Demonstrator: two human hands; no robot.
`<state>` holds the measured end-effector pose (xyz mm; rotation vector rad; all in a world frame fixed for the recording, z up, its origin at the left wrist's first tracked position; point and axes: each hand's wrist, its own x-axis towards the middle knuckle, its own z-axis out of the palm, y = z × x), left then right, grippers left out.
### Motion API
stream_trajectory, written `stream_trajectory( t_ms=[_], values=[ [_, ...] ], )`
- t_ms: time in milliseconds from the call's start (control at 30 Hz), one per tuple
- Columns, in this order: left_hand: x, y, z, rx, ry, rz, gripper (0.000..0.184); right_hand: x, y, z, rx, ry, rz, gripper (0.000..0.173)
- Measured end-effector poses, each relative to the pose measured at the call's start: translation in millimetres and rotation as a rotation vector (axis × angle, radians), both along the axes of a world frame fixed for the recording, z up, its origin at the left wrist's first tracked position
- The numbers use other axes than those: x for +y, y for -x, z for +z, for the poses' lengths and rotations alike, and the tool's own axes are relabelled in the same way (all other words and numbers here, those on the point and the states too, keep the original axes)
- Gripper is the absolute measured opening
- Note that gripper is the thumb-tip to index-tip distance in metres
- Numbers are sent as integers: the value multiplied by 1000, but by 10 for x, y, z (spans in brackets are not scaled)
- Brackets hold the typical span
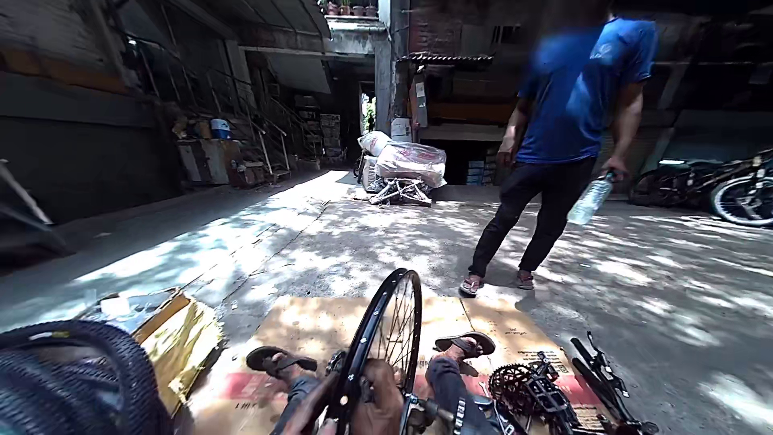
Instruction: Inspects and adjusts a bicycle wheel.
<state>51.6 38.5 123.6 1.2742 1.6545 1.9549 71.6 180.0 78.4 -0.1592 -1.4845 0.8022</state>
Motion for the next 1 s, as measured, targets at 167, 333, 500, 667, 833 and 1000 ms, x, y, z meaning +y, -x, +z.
stream_trajectory(
  t_ms=[167,333,500,667,833,1000],
  values=[
    [-218,-143,-294,-37,10,95,48,208,-118,155,-157,146,320,50],
    [-134,-169,-320,-15,17,113,46,400,-92,218,-192,377,388,34],
    [-57,-97,-201,-38,4,90,43,329,-365,8,-196,-30,119,34],
    [-21,-87,-148,-74,35,145,41,213,-446,27,-534,-129,111,28],
    [-17,-111,-165,-58,42,156,42,143,-281,208,-130,180,603,28],
    [-56,-113,-218,-67,37,173,40,-72,-66,193,-18,392,604,46]
  ],
)
